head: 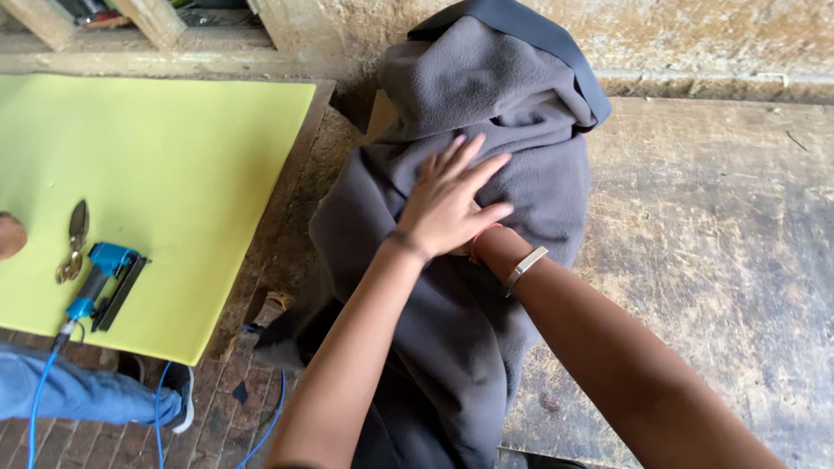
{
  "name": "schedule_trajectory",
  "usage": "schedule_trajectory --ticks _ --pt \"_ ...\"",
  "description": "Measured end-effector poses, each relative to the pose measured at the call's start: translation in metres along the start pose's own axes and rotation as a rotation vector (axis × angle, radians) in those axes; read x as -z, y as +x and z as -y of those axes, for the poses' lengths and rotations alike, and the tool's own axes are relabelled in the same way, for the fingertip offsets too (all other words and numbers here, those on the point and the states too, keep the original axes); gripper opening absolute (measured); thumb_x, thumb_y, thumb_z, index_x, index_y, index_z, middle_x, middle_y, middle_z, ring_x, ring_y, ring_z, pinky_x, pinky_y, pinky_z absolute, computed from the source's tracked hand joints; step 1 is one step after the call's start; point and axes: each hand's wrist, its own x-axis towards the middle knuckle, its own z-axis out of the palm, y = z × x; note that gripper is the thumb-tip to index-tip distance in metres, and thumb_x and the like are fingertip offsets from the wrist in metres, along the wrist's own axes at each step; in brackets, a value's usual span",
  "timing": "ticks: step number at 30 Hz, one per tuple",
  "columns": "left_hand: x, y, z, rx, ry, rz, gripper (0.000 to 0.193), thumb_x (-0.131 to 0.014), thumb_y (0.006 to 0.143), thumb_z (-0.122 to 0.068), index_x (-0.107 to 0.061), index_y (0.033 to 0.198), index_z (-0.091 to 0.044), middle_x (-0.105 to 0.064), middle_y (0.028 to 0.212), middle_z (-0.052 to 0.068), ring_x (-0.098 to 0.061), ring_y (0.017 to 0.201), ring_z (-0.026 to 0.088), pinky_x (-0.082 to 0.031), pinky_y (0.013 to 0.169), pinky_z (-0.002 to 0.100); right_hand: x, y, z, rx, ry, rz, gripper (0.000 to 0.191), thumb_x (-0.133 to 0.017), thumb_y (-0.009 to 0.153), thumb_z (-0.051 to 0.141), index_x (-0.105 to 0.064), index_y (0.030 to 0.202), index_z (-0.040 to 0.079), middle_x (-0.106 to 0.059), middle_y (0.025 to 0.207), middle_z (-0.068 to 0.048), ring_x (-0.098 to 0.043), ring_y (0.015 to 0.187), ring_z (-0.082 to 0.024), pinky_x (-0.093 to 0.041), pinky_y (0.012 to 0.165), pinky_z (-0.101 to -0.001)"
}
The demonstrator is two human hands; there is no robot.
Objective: The person positions a triangular foam piece on dark fabric, then uses shears to trim the fabric around the foam shape. They set the cut fabric piece aside, fold and gather the remaining fabric on the table, and finally cut and handle small fabric scraps with the shears.
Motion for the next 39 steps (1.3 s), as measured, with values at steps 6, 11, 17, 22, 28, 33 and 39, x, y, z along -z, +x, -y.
schedule_trajectory --ticks 6,11,17,22,28,33,39 --pt "-0.071 0.039 0.109 0.924 -0.155 0.402 0.112 -0.051 0.073 -0.091 -0.034 0.159 -0.022 -0.037 0.16 0.023 -0.036 0.147 0.041 -0.03 0.121 0.045 0.004 -0.077 0.015 0.043 0.027 -0.098 0.062 -0.061 0.092 0.04 -0.05 0.149 0.018 -0.032 0.16 -0.016 -0.024 0.149 -0.035 -0.018 0.117 -0.0515" --pt "-0.091 0.001 0.131 1.096 -0.281 0.383 0.117 -0.04 0.078 -0.093 -0.04 0.157 -0.007 -0.048 0.153 0.027 -0.045 0.144 0.04 -0.036 0.119 0.043 0.004 -0.157 0.02 0.147 0.122 -0.238 0.056 -0.064 0.094 0.03 -0.054 0.146 0.012 -0.037 0.16 -0.018 -0.032 0.149 -0.035 -0.024 0.119 -0.049" --pt "-0.044 -0.015 0.055 1.056 0.066 0.31 0.082 -0.052 0.091 -0.064 -0.046 0.15 -0.009 -0.051 0.15 0.021 -0.051 0.136 0.04 -0.041 0.112 0.048 0.006 -0.261 -0.017 0.087 0.509 -0.321 0.038 -0.073 0.088 0.018 -0.07 0.126 0.009 -0.062 0.144 -0.014 -0.054 0.137 -0.03 -0.044 0.113 -0.0427" --pt "-0.029 -0.03 -0.073 0.687 0.031 -0.188 0.056 -0.074 0.091 -0.031 -0.056 0.139 -0.007 -0.058 0.143 0.017 -0.055 0.132 0.037 -0.045 0.11 0.044 -0.018 -0.35 -0.085 -0.569 0.999 -0.296 0.029 -0.066 0.095 0.018 -0.075 0.12 0.007 -0.08 0.116 -0.008 -0.074 0.109 -0.017 -0.057 0.098 -0.0338" --pt "-0.12 -0.039 -0.246 0.344 -0.169 -0.137 0.037 -0.077 0.09 -0.02 -0.068 0.124 -0.009 -0.063 0.138 0.016 -0.057 0.132 0.035 -0.046 0.11 0.043 -0.043 -0.453 -0.156 -0.561 1.301 -0.429 0.03 -0.067 0.095 0.017 -0.072 0.12 0.0 -0.079 0.102 -0.007 -0.072 0.091 -0.013 -0.057 0.084 -0.0296" --pt "-0.181 -0.049 -0.297 0.502 -0.402 0.089 0.034 -0.077 0.087 -0.022 -0.07 0.119 -0.012 -0.069 0.132 0.012 -0.063 0.127 0.029 -0.049 0.105 0.04 -0.049 -0.534 -0.194 -0.772 1.471 -0.661 0.026 -0.066 0.097 0.018 -0.073 0.116 0.0 -0.078 0.096 -0.006 -0.07 0.083 -0.013 -0.056 0.081 -0.0295" --pt "-0.262 -0.035 -0.317 0.552 -0.739 0.307 0.034 -0.071 0.092 -0.019 -0.068 0.124 -0.007 -0.07 0.131 0.009 -0.063 0.127 0.025 -0.049 0.107 0.04 -0.061 -0.612 -0.207 -0.978 1.506 -0.874 0.025 -0.066 0.097 0.019 -0.075 0.114 0.003 -0.076 0.093 -0.004 -0.069 0.08 -0.011 -0.057 0.08 -0.0293"
